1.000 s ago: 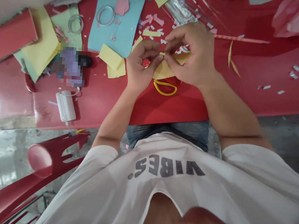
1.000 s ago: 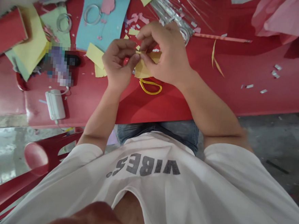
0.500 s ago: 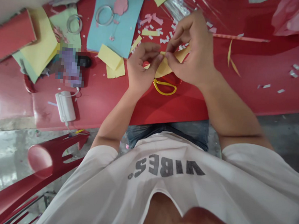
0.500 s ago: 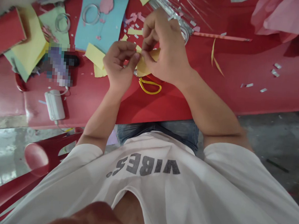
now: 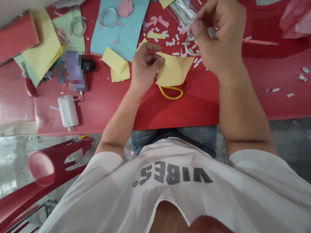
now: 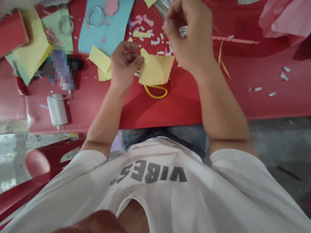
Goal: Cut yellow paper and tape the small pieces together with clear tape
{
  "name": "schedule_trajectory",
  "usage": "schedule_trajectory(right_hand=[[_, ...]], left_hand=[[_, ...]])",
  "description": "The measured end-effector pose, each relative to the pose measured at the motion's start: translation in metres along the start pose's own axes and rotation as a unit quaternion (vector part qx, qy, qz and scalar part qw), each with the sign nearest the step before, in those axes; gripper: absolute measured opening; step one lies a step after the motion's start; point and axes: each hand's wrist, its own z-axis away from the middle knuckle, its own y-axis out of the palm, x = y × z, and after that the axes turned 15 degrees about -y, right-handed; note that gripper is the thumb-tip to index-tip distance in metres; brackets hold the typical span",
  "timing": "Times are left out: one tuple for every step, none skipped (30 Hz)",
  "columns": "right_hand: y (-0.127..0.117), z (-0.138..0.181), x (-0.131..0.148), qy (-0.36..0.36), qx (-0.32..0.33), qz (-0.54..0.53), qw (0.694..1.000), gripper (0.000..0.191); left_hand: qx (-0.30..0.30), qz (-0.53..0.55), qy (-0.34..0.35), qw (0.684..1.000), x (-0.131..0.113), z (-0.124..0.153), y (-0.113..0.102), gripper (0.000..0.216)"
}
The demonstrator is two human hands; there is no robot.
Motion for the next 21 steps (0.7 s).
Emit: schedule_trajectory(right_hand=[[-0.004,0.001,-0.013,-0.001,0.011,0.054,0.998,0.018],[-0.006,0.004,-0.027,0.013,0.042,0.126,0.991,0.024],[-0.008,0.008,-0.041,0.038,0.099,0.199,0.974,0.03],[-0.008,0.012,-0.054,0.063,0.151,0.278,0.947,0.034],[-0.008,0.017,-0.067,0.084,0.189,0.338,0.918,0.039],[-0.006,0.022,-0.078,0.094,0.223,0.362,0.9,0.043],[-0.004,0.027,-0.088,0.094,0.244,0.364,0.894,0.044],[-0.002,0.031,-0.096,0.084,0.254,0.355,0.896,0.039],[0.0,0.035,-0.103,0.083,0.248,0.354,0.898,0.034],[0.003,0.038,-0.108,0.074,0.241,0.349,0.902,0.03],[0.004,0.041,-0.112,0.071,0.233,0.347,0.906,0.03],[0.005,0.042,-0.114,0.076,0.231,0.346,0.906,0.03],[0.006,0.043,-0.116,0.084,0.235,0.346,0.904,0.029],[0.006,0.042,-0.116,0.094,0.243,0.349,0.9,0.027],[0.006,0.041,-0.115,0.102,0.25,0.355,0.895,0.025],[0.005,0.04,-0.113,0.102,0.253,0.358,0.893,0.022],[0.004,0.039,-0.11,0.093,0.25,0.355,0.896,0.02],[0.003,0.037,-0.106,0.078,0.239,0.341,0.906,0.018],[0.003,0.035,-0.101,0.06,0.225,0.313,0.921,0.016],[0.004,0.033,-0.094,0.041,0.209,0.276,0.937,0.015],[0.005,0.031,-0.086,0.025,0.192,0.231,0.953,0.015]], left_hand=[[-0.002,-0.01,-0.01,1.0,0.004,-0.002,-0.002,0.046],[-0.003,-0.025,-0.02,0.999,0.009,-0.003,-0.004,0.05],[-0.001,-0.041,-0.029,0.999,0.014,-0.006,-0.006,0.053],[0.003,-0.057,-0.033,0.998,0.019,-0.009,-0.008,0.055],[0.011,-0.07,-0.035,0.997,0.024,-0.012,-0.01,0.055],[0.017,-0.076,-0.032,0.996,0.029,-0.016,-0.012,0.052],[0.02,-0.075,-0.028,0.997,0.033,-0.019,-0.014,0.049],[0.018,-0.074,-0.027,0.997,0.036,-0.022,-0.016,0.047],[0.012,-0.076,-0.033,0.997,0.037,-0.024,-0.017,0.044],[0.004,-0.085,-0.044,0.995,0.037,-0.024,-0.018,0.042],[0.002,-0.1,-0.057,0.993,0.036,-0.024,-0.019,0.038],[0.005,-0.118,-0.069,0.991,0.034,-0.022,-0.019,0.032],[0.011,-0.137,-0.077,0.987,0.031,-0.02,-0.02,0.027],[0.016,-0.158,-0.078,0.984,0.029,-0.017,-0.02,0.022],[0.014,-0.178,-0.072,0.981,0.026,-0.015,-0.02,0.02],[0.002,-0.196,-0.061,0.979,0.024,-0.013,-0.019,0.019],[-0.016,-0.212,-0.044,0.976,0.022,-0.012,-0.019,0.02],[-0.034,-0.223,-0.023,0.974,0.019,-0.011,-0.017,0.022],[-0.044,-0.227,-0.001,0.973,0.017,-0.01,-0.016,0.024],[-0.041,-0.222,0.017,0.974,0.014,-0.009,-0.014,0.028],[-0.025,-0.208,0.032,0.977,0.011,-0.008,-0.011,0.036]])
